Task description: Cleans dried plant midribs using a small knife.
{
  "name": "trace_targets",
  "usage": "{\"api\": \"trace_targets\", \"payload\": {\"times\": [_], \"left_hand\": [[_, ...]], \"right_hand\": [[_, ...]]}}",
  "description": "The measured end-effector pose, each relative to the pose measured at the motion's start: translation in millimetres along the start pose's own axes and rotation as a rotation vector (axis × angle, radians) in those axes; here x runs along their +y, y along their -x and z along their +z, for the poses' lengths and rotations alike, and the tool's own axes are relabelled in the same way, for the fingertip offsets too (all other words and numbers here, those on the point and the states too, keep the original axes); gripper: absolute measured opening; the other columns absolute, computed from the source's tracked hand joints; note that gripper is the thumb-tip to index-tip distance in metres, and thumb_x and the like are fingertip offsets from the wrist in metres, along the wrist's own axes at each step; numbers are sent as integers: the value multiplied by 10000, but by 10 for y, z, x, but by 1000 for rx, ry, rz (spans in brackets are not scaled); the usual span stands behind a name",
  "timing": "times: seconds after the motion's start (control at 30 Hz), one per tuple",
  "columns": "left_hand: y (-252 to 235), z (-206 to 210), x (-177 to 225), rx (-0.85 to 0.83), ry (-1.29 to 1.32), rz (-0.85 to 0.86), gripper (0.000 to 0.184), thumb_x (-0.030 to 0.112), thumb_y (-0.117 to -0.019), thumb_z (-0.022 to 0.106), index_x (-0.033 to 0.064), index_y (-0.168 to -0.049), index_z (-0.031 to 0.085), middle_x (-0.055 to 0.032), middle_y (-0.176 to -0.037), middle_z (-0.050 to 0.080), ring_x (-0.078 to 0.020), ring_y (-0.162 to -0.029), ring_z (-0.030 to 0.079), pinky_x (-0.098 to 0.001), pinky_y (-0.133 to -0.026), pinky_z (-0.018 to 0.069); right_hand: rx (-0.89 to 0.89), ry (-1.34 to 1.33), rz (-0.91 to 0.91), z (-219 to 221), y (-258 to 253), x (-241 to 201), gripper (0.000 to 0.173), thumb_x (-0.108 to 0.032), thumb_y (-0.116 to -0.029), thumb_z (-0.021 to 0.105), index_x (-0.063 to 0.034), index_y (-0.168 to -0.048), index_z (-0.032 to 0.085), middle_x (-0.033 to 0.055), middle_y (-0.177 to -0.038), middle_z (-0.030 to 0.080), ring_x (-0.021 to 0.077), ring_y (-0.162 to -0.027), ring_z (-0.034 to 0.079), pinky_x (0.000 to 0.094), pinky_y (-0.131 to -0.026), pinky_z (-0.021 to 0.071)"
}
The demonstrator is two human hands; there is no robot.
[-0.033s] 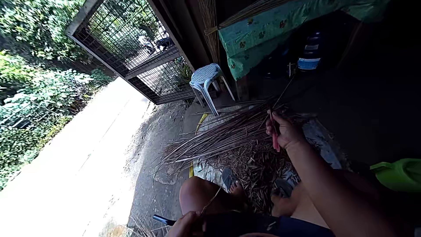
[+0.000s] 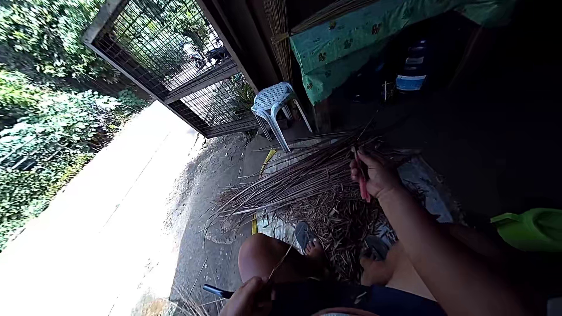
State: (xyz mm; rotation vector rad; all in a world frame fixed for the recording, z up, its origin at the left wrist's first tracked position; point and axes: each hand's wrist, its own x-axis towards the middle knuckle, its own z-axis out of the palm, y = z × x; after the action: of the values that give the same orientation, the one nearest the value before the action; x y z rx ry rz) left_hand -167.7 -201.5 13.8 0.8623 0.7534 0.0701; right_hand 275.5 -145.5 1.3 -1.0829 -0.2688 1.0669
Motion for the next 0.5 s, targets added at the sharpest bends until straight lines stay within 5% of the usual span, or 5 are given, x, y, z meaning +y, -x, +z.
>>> {"api": "trace_targets", "payload": {"times": [0.13,0.23,0.3,0.4,0.5], "left_hand": [[-345,207,130,35,-57,84,383,512,-1019,507,159,-922,619,79,-622,453,-9,-453,392,-159,-415,321],[-636,371,218,57,-66,125,345,452,-1039,457,151,-933,591,65,-656,477,-20,-473,414,-168,-433,351],[-784,462,265,109,-44,156,330,393,-1047,424,127,-968,603,45,-687,519,-34,-505,470,-178,-461,405],[-883,520,321,150,-39,175,368,352,-1065,369,84,-1014,617,1,-728,585,-72,-551,570,-214,-508,512],[-910,527,338,88,-46,190,327,329,-1080,385,101,-987,599,22,-714,545,-49,-537,524,-191,-493,465]], "right_hand": [[-316,155,175,141,196,263,300,-211,-1107,459,-65,-1350,560,75,-736,660,130,-543,623,237,-496,536],[-489,210,269,204,299,371,267,-206,-1097,490,-42,-1284,587,60,-746,657,120,-557,627,229,-504,536],[-530,213,273,206,320,378,214,-204,-1094,494,-29,-1130,614,50,-729,658,108,-542,621,215,-495,531],[-477,177,243,194,288,299,222,-189,-1100,474,-15,-1072,609,57,-713,650,99,-527,607,203,-493,519],[-471,181,223,182,250,267,233,-202,-1102,472,-15,-1068,608,68,-719,653,107,-534,610,206,-502,521]]}}
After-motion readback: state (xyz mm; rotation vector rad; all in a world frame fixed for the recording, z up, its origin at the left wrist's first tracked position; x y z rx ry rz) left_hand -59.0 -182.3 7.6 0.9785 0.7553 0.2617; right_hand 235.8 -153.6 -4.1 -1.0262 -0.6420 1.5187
